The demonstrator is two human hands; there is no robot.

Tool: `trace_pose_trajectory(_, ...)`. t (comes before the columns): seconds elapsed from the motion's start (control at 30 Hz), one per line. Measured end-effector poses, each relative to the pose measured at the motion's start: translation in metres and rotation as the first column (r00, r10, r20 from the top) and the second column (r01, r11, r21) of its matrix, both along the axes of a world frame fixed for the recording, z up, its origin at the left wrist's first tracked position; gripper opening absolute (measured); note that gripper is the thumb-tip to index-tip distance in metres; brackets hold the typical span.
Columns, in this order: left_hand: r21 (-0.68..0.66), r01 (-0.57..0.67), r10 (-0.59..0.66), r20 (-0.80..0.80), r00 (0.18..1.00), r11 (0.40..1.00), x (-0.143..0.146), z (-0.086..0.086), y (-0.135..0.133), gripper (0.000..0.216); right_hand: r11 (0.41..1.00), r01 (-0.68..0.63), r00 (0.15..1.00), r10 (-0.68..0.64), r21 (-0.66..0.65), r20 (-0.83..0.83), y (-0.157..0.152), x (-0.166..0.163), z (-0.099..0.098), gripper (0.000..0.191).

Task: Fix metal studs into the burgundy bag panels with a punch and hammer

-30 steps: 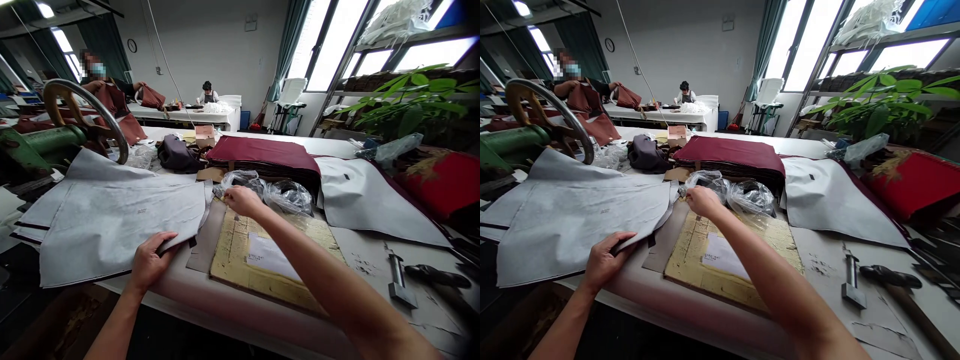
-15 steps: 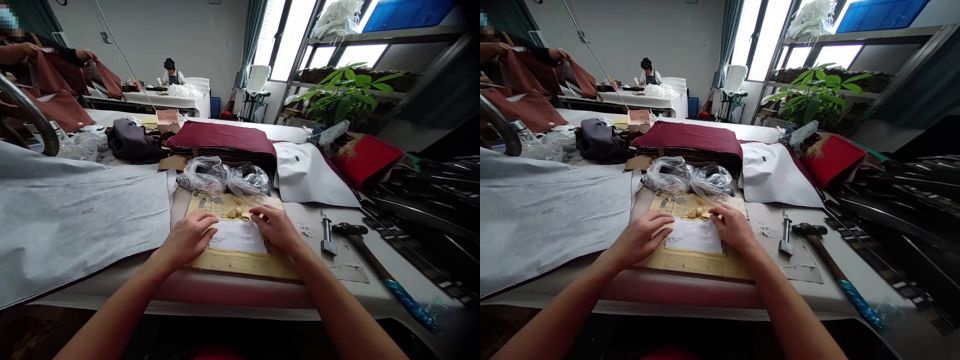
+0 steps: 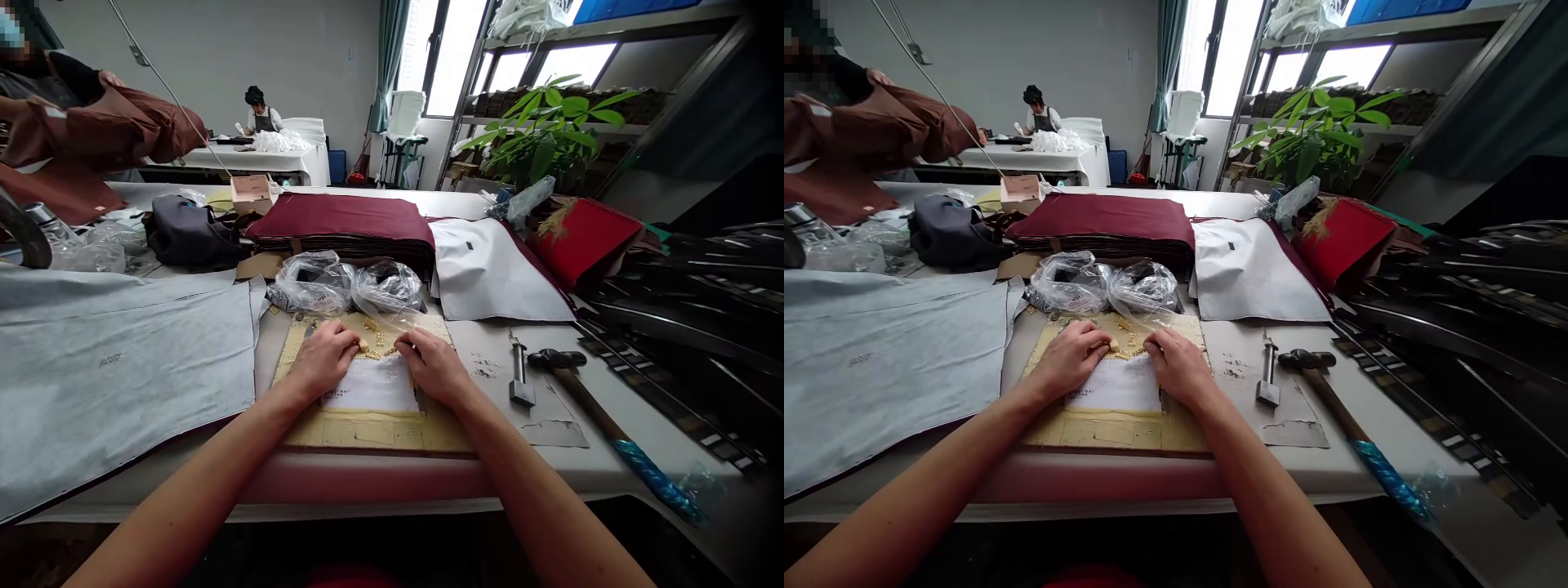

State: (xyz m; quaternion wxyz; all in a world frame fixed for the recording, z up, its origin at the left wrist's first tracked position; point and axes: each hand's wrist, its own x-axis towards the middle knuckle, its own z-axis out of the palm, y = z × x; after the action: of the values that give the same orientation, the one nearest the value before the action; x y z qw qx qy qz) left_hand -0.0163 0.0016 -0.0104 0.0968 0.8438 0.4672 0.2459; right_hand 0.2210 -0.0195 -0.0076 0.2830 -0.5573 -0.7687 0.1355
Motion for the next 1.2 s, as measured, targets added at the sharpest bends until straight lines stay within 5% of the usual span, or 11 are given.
trace_pose_trajectory(0.2,0.020,0.040,-0.042,0.058,0.997,0.999,-0.003,0.004,-0.005,0.022,0.962,-0.170,0.983,0.152,-0.213,-0.099,-0.011,-0.004,0.016,0.023)
trace_pose_trajectory(0.47,-0.146,0.097,-0.049,0.301,0.952,0.985,-0.006,0.010,-0.037,0.019,0.937,-0.268,0.963,0.257,-0.223,-0.077,-0.015,0.005,0.018,0.019)
trace_pose_trajectory(0.7,-0.138,0.192,-0.188,0.044,0.981,0.972,0.015,0.010,-0.058,0.019,0.944,-0.221,0.975,0.209,-0.244,-0.074,-0.015,0.012,0.021,0.019)
trace_pose_trajectory(0.97,-0.195,0.067,-0.037,0.153,0.988,0.979,-0.021,0.005,-0.075,0.020,0.950,-0.209,0.978,0.205,-0.234,-0.040,-0.014,0.012,0.018,0.019)
trace_pose_trajectory(1.2,-0.195,0.060,-0.037,0.119,0.992,0.979,-0.014,0.009,-0.077,0.017,0.957,-0.179,0.984,0.176,-0.230,-0.035,-0.016,0.010,0.015,0.019)
